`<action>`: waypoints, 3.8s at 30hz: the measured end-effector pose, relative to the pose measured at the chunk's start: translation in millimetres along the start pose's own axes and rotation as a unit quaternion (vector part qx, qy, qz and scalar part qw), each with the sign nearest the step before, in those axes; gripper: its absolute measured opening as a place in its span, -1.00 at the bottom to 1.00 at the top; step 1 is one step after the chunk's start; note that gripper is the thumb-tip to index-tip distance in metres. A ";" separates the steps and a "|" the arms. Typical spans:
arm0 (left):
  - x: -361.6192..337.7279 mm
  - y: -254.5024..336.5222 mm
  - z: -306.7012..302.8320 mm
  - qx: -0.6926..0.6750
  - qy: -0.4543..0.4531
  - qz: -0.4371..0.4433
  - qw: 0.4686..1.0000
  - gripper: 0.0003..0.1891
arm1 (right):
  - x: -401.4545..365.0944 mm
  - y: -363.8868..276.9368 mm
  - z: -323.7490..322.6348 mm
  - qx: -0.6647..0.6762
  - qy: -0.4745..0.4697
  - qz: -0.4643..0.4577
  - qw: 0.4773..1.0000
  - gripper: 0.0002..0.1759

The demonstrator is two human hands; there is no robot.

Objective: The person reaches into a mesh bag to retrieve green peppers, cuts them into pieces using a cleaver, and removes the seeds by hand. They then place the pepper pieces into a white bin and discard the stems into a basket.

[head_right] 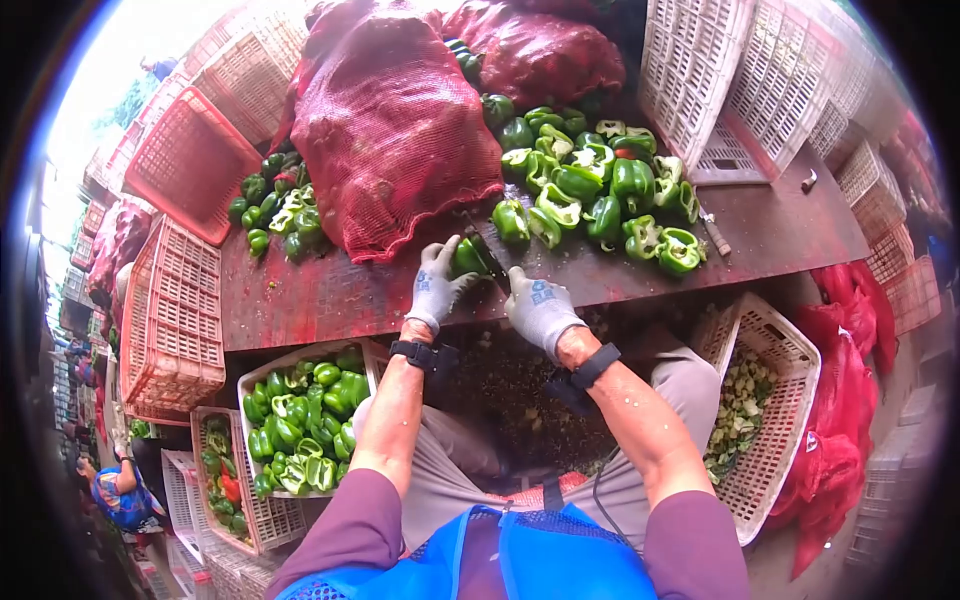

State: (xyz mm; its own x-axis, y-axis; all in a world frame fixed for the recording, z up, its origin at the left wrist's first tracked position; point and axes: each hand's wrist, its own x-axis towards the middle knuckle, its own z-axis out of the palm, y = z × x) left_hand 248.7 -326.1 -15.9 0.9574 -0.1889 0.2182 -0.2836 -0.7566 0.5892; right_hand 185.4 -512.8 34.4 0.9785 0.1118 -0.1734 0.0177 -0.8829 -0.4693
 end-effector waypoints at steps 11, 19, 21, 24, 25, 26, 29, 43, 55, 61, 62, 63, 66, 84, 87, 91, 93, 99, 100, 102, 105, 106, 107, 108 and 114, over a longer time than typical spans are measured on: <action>-10.7 -14.9 8.0 0.002 0.011 0.006 1.000 -0.26 | 59.5 -24.3 8.8 0.011 -0.089 -0.021 0.996 -0.57; -5.5 1.0 20.5 -0.039 0.043 -0.018 0.998 -0.23 | 74.8 10.0 26.1 0.066 -0.088 0.015 0.994 -0.58; 10.1 -0.8 43.3 -0.071 0.077 0.044 0.994 -0.25 | 68.5 30.0 8.7 0.075 -0.061 0.056 0.994 -0.56; 20.0 -14.0 44.6 -0.018 0.063 -0.014 0.998 -0.42 | 75.0 69.2 5.1 0.094 -0.011 0.073 0.993 -0.59; 17.4 -24.2 30.6 0.020 0.022 -0.072 0.997 -0.48 | 76.9 80.0 6.5 0.090 -0.003 0.073 0.993 -0.59; 16.9 -33.1 15.2 0.057 -0.017 -0.127 0.990 -0.54 | 78.3 84.6 4.8 0.087 0.008 0.073 0.994 -0.59; 15.5 -60.4 -19.2 0.208 0.035 -0.184 0.960 -0.67 | 79.2 86.9 14.3 0.102 0.020 0.106 0.989 -0.62; 134.2 -71.8 -133.0 0.200 -0.020 -0.123 0.972 -0.37 | 77.9 94.6 21.0 0.140 0.017 0.113 0.983 -0.66; 61.3 -34.4 -45.2 -0.270 0.054 -0.096 0.957 -0.43 | 65.5 80.5 19.2 0.112 0.057 0.112 0.986 -0.65; 35.2 -7.2 -27.7 -0.518 -0.028 -0.136 0.844 -0.44 | 43.5 73.8 14.0 0.126 0.120 0.122 0.977 -0.66; 29.3 -9.4 -26.4 -0.523 -0.024 -0.132 0.842 -0.46 | 38.1 70.3 12.0 0.139 0.136 0.111 0.975 -0.67; 23.4 -10.8 -26.9 -0.495 -0.018 -0.117 0.861 -0.41 | 30.3 63.2 6.2 0.152 0.151 0.100 0.972 -0.68; 4.3 -5.8 -29.2 -0.353 -0.149 -0.155 0.911 -0.40 | -3.1 30.1 -12.8 0.093 0.158 0.053 0.982 -0.71; -13.0 -4.0 27.5 -0.203 -0.010 -0.195 0.959 -0.61 | -2.0 -18.0 36.8 0.114 -0.029 0.099 0.988 -0.59; -19.3 3.5 31.9 -0.220 0.016 -0.215 0.951 -0.62 | 33.2 -17.9 59.3 0.092 -0.051 0.090 0.990 -0.56; -25.1 10.2 25.7 -0.146 0.025 -0.156 0.977 -0.55 | 36.0 -9.1 50.9 0.120 -0.073 0.106 0.984 -0.59; -17.4 2.2 22.0 -0.044 0.117 -0.087 0.988 -0.49 | 35.0 -7.3 27.8 0.122 -0.038 0.089 0.988 -0.57; 22.2 -17.1 -35.6 0.237 0.112 0.005 0.965 -0.26 | 76.6 37.5 -14.1 0.024 0.017 0.141 0.990 -0.45; 32.4 -23.9 -38.0 0.288 0.050 0.046 0.955 -0.21 | 84.5 50.2 -7.4 0.039 0.031 0.137 0.989 -0.49; 52.8 -29.4 -38.2 0.237 -0.023 -0.003 0.971 -0.23 | 81.3 45.0 -9.4 0.040 0.025 0.143 0.989 -0.52; 67.6 -30.2 -35.7 0.159 -0.025 -0.072 0.984 -0.26 | 75.0 49.5 -9.8 0.099 0.025 0.155 0.983 -0.55; 66.5 -32.9 -32.7 0.102 -0.025 -0.079 0.991 -0.23 | 74.9 53.2 -8.5 0.097 0.036 0.154 0.983 -0.56; 60.2 -39.5 -27.6 0.045 -0.026 -0.088 0.995 -0.21 | 75.2 56.4 -3.4 0.096 0.045 0.153 0.983 -0.57; 51.2 -41.4 -26.9 -0.010 -0.028 -0.098 0.995 -0.19 | 73.7 55.7 -0.4 0.097 0.054 0.151 0.982 -0.57; -16.8 -35.3 -4.5 -0.064 0.081 -0.060 0.993 -0.32 | 55.0 35.5 -9.2 0.069 0.070 0.132 0.986 -0.60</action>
State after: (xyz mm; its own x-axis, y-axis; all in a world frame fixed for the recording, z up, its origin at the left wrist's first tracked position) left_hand 242.4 -293.3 -36.9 0.9666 0.0095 0.2560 -0.1814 -0.6805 0.7100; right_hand 241.6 -542.2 16.2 0.9643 -0.1854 -0.1892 -0.2599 -0.8009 -0.5394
